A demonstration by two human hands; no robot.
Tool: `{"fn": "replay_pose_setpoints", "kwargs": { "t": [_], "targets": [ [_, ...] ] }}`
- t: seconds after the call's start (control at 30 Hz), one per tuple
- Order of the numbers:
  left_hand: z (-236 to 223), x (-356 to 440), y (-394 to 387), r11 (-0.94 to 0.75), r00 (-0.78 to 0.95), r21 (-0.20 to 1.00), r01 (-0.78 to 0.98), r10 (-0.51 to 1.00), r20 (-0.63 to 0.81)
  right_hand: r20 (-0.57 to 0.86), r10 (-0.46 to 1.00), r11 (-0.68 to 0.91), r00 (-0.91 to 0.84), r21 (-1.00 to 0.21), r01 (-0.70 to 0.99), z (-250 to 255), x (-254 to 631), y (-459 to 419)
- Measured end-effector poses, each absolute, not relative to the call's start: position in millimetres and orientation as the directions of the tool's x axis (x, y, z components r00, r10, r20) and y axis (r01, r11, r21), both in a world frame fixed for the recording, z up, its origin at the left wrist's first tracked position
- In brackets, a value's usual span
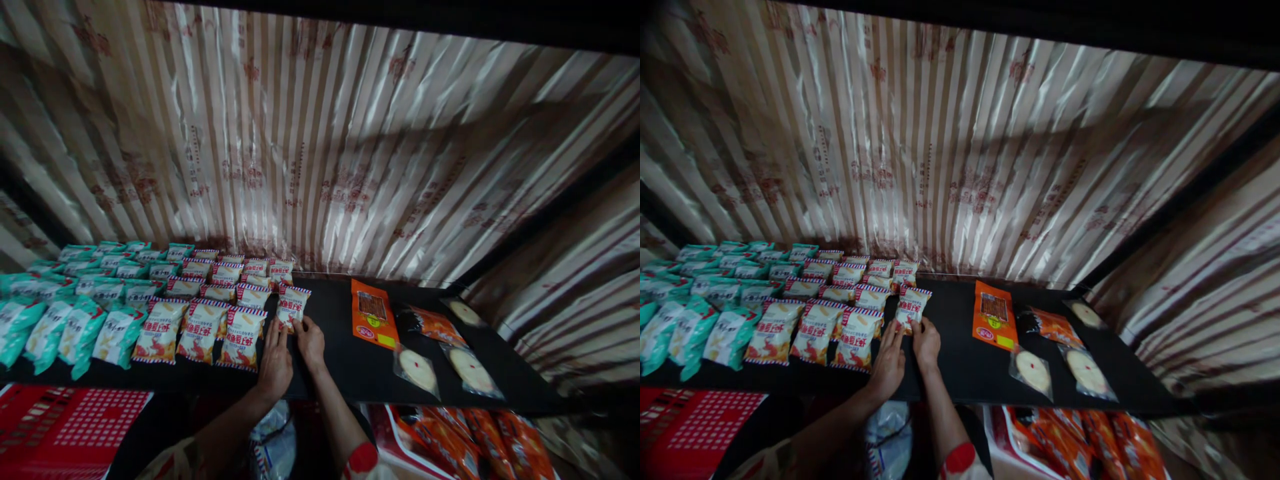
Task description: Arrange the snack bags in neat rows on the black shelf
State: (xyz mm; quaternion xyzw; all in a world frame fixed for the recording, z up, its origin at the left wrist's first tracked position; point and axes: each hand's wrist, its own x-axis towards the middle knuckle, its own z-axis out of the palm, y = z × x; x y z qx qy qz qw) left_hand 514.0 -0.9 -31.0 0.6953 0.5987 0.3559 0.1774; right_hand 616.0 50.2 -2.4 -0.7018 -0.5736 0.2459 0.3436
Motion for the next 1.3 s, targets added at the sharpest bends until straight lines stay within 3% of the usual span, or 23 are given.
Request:
{"fn": "replay_pose_setpoints", "kwargs": {
  "t": [0.73, 0.97, 1.3],
  "targets": [
    [-15.7, 510.1, 37.2, -0.113, -0.058, 0.634, 0.765, 0.968, 0.243, 0.044, 0.991, -0.046, 0.128, -0.779, 0.626, 4.4, 597.7, 99.5],
    [-13.1, 511.2, 38.4, -0.069, -0.061, 0.618, 0.783, 0.981, 0.186, -0.003, 0.990, -0.100, 0.144, -0.735, 0.670, 3.4, 596.1, 104.7],
    [-17.6, 511.4, 38.8, -0.081, -0.030, 0.589, 0.804, 0.984, 0.176, 0.044, 0.985, -0.069, 0.165, -0.782, 0.620, 0.0, 593.1, 106.4]
  ]
}}
